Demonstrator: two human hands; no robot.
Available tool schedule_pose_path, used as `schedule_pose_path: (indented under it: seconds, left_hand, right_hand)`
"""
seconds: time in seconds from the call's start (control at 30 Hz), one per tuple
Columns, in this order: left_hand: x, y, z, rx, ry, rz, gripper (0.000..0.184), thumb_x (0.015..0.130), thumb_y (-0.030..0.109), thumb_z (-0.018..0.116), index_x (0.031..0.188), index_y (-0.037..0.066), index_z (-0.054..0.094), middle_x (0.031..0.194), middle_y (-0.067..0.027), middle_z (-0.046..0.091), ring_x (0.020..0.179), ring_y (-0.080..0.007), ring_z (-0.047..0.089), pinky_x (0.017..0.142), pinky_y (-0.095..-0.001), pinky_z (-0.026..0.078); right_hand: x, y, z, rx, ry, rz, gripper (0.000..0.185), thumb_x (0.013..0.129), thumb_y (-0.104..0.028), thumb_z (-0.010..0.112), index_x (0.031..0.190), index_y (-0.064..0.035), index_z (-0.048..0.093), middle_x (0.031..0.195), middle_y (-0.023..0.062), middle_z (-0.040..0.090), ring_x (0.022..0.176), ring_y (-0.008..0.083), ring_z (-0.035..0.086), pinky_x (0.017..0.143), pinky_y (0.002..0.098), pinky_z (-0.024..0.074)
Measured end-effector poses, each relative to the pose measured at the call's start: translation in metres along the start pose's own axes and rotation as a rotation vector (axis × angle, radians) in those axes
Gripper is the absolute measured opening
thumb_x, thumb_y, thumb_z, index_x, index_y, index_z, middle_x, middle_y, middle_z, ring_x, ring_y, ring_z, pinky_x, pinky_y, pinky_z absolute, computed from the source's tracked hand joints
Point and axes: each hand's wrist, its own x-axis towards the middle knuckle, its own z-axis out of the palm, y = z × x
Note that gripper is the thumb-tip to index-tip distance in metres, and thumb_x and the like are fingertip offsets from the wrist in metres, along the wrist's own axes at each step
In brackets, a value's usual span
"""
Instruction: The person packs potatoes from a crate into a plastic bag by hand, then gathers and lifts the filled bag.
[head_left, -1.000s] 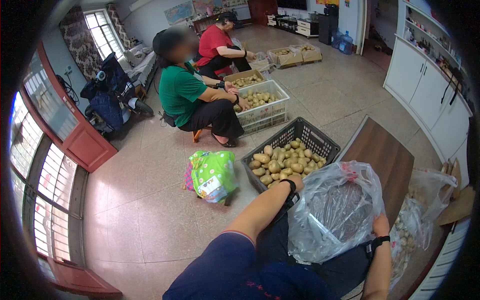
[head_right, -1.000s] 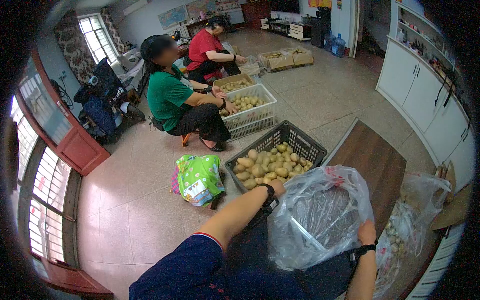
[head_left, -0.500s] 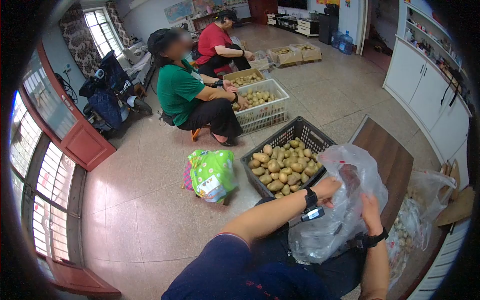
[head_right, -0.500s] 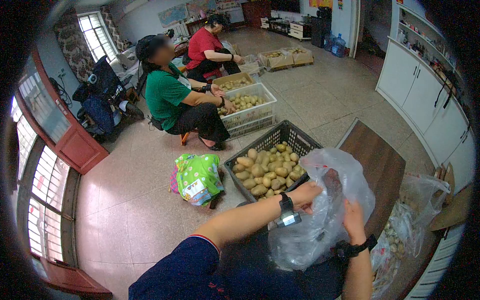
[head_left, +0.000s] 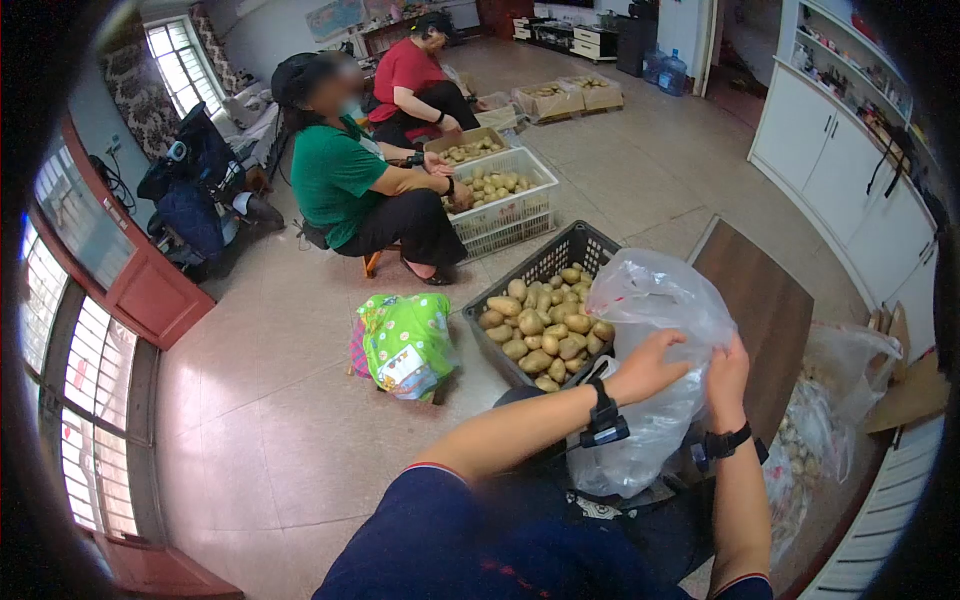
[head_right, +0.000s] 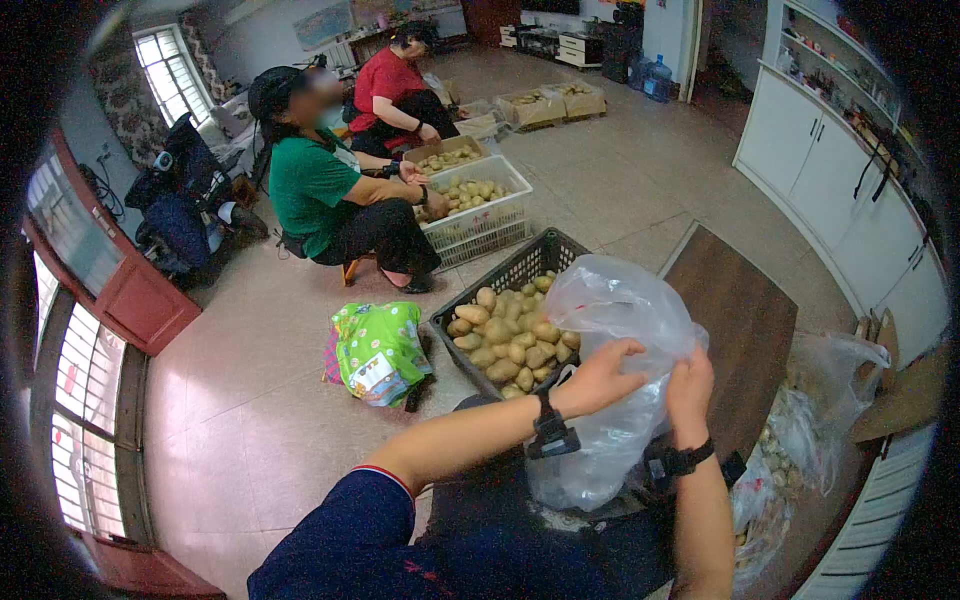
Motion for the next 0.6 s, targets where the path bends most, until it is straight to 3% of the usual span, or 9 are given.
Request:
schedule_pose_path:
  seconds: [0.03,0.13,0.17,0.2,0.27,0.4,0.47,0.53,0.6]
  left_hand:
    - [-0.007,-0.001,-0.003,-0.011,-0.086,-0.142,0.064,0.078,0.030,0.072,0.129,0.001,0.047,0.119,-0.0216,0.055,0.113,-0.0332,0.054,0.093,-0.0382,0.046]
    - [-0.026,0.023,-0.022,0.187,-0.086,-0.121,0.077,0.075,0.036,0.075,0.135,0.003,0.041,0.118,-0.0221,0.053,0.114,-0.0372,0.053,0.094,-0.0416,0.045]
    - [-0.030,0.027,-0.029,0.217,-0.181,-0.177,0.086,0.073,0.043,0.075,0.139,0.003,0.035,0.121,-0.0258,0.052,0.115,-0.0399,0.052,0.094,-0.0430,0.045]
    - [-0.030,0.030,-0.034,0.216,-0.178,-0.180,0.086,0.073,0.043,0.075,0.139,0.003,0.035,0.121,-0.0258,0.052,0.115,-0.0399,0.052,0.094,-0.0430,0.045]
    - [-0.031,0.032,-0.041,0.188,-0.452,-0.468,0.089,0.077,0.051,0.070,0.140,0.001,0.033,0.128,-0.0292,0.049,0.117,-0.0399,0.052,0.095,-0.0405,0.045]
    - [-0.039,-0.014,-0.030,0.135,-0.404,-0.500,0.087,0.084,0.058,0.061,0.140,-0.002,0.034,0.129,-0.0284,0.050,0.117,-0.0345,0.054,0.093,-0.0395,0.047]
    - [-0.033,-0.027,-0.032,-0.334,-0.576,-0.813,0.078,0.091,0.056,0.053,0.141,-0.001,0.035,0.127,-0.0217,0.055,0.114,-0.0272,0.056,0.091,-0.0396,0.049]
    - [-0.043,-0.051,-0.013,-0.609,-0.533,-0.787,0.063,0.097,0.048,0.046,0.136,-0.001,0.042,0.122,-0.0151,0.059,0.108,-0.0231,0.059,0.088,-0.0415,0.051]
    - [-0.038,-0.056,-0.014,-1.045,-0.375,-0.918,0.052,0.100,0.042,0.041,0.131,0.001,0.046,0.119,-0.0120,0.060,0.105,-0.0236,0.061,0.091,-0.0417,0.050]
  right_hand:
    - [0.003,-0.006,-0.002,0.000,0.001,0.001,0.037,0.082,0.003,0.045,0.116,0.0011,0.060,0.105,0.0210,0.066,0.098,0.0332,0.064,0.087,0.0386,0.0479]
    - [0.016,-0.026,-0.005,0.089,0.063,0.001,0.046,0.078,0.007,0.042,0.120,-0.0001,0.060,0.104,0.0171,0.067,0.099,0.0278,0.064,0.090,0.0352,0.0464]
    - [0.018,-0.030,-0.003,0.160,0.098,0.034,0.048,0.076,0.008,0.040,0.119,0.0001,0.061,0.105,0.0158,0.067,0.099,0.0266,0.064,0.091,0.0345,0.0462]
    - [0.021,-0.032,-0.001,0.233,0.132,0.065,0.050,0.074,0.010,0.039,0.118,0.0003,0.062,0.105,0.0145,0.067,0.099,0.0254,0.063,0.091,0.0339,0.0459]
    - [0.027,-0.029,0.003,0.215,0.156,0.066,0.050,0.076,0.011,0.037,0.119,0.0008,0.061,0.107,0.0133,0.066,0.100,0.0225,0.062,0.092,0.0324,0.0453]
    - [0.038,-0.029,0.023,0.187,0.258,-0.090,0.054,0.073,0.015,0.035,0.116,-0.0002,0.063,0.113,0.0119,0.064,0.105,0.0223,0.060,0.096,0.0328,0.0433]
    - [0.041,-0.043,0.029,0.156,0.246,-0.211,0.053,0.068,0.017,0.036,0.110,-0.0005,0.064,0.116,0.0125,0.062,0.111,0.0249,0.057,0.099,0.0349,0.0411]
    - [0.032,-0.054,0.030,0.102,0.226,-0.313,0.052,0.064,0.018,0.038,0.105,-0.0007,0.065,0.119,0.0131,0.060,0.116,0.0276,0.054,0.103,0.0371,0.0390]
    - [0.029,-0.064,0.038,0.007,0.151,-0.382,0.049,0.064,0.019,0.038,0.100,-0.0001,0.064,0.119,0.0129,0.059,0.115,0.0289,0.054,0.102,0.0376,0.0403]
